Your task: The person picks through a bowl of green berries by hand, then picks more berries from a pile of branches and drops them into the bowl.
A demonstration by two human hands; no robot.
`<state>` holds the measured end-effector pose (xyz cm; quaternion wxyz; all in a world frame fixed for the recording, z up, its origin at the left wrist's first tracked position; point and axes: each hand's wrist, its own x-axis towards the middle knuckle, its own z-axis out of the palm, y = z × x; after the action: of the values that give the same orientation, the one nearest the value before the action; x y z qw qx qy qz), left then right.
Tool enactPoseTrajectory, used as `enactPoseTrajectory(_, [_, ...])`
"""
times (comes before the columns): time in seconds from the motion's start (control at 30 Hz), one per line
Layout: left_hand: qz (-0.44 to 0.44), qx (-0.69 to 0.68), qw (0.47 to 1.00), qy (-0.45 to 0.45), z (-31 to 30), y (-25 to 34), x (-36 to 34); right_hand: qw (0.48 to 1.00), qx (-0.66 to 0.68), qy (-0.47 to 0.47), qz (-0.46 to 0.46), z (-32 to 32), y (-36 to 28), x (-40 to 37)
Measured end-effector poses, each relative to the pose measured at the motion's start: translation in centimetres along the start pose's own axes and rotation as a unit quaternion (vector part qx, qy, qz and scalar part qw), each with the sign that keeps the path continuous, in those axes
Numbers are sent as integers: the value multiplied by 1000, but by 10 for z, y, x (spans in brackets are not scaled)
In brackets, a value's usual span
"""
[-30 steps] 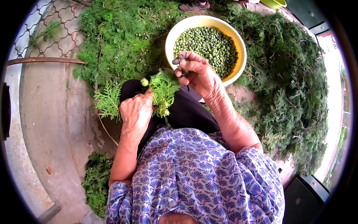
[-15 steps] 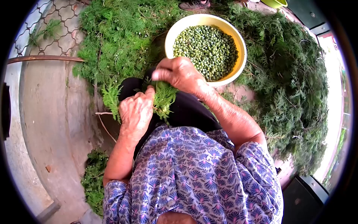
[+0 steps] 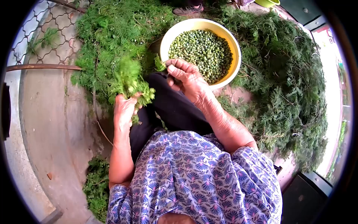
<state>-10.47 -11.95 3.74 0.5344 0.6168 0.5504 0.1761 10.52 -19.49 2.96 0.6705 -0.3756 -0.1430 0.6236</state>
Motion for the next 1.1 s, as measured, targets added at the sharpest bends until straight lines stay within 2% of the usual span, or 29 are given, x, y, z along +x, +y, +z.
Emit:
enactPoseTrajectory(0.03, [-66,-134,989,15,4,0,0,1000,-4,-11,14,6,2,-4])
enactPoseTrajectory(0.07, [-76,-181,980,30,5,2,-1,1000,-4,-27,4,8,4,-4])
enactPoseTrajectory(0.1, [-75,-180,980,33,3,6,-2,1000,-3,-30,5,10,7,-4])
enactPoseTrajectory(0.17, [-38,-309,949,-50,-1,18,-5,998,3,-69,-6,12,14,-4])
enactPoseTrajectory(0.2, [-42,-347,936,-45,0,19,-6,998,-17,-65,-17,15,19,-5])
enactPoseTrajectory(0.27, [-22,-358,932,-54,-1,21,-8,992,-109,-52,-31,27,22,-8])
enactPoseTrajectory(0.33, [33,-372,923,-92,-2,22,-9,971,-227,-53,-57,35,22,-10])
enactPoseTrajectory(0.37, [33,-371,923,-92,1,24,-12,958,-271,-40,-90,39,26,-10])
enactPoseTrajectory(0.47, [84,-348,932,-56,12,31,-21,882,-434,-24,-180,46,31,-12])
enactPoseTrajectory(0.5, [82,-349,932,-55,14,32,-22,851,-460,-32,-252,49,33,-12])
enactPoseTrajectory(0.57, [29,-364,931,19,17,38,-25,827,-493,-27,-268,51,36,-14])
enactPoseTrajectory(0.6, [-18,-321,944,70,17,46,-30,827,-493,-27,-267,50,38,-14])
enactPoseTrajectory(0.63, [-18,-321,944,69,17,46,-31,828,-492,-36,-268,49,40,-13])
enactPoseTrajectory(0.7, [-72,-326,939,85,18,45,-30,828,-490,-46,-269,48,40,-13])
enactPoseTrajectory(0.73, [-44,-299,950,72,14,35,-27,918,-362,-66,-145,47,38,-13])
enactPoseTrajectory(0.77, [-44,-299,951,72,14,28,-25,972,-220,-83,-15,46,36,-14])
enactPoseTrajectory(0.8, [-29,-336,940,52,13,24,-23,994,-64,-76,43,42,36,-14])
enactPoseTrajectory(0.83, [-14,-372,928,32,13,21,-21,992,45,-72,95,34,32,-12])
enactPoseTrajectory(0.87, [-43,-354,929,97,15,17,-19,993,60,-73,67,28,33,-9])
enactPoseTrajectory(0.9, [-42,-354,929,97,13,17,-19,994,75,-73,39,23,33,-6])
enactPoseTrajectory(0.97, [-53,-365,929,44,7,19,-24,997,61,-5,54,22,25,-6])
enactPoseTrajectory(1.03, [-23,-333,942,34,9,15,-25,998,16,-50,28,17,23,-3])
enactPoseTrajectory(1.1, [-33,-333,942,14,12,25,-32,998,-52,-28,30,28,20,-3])
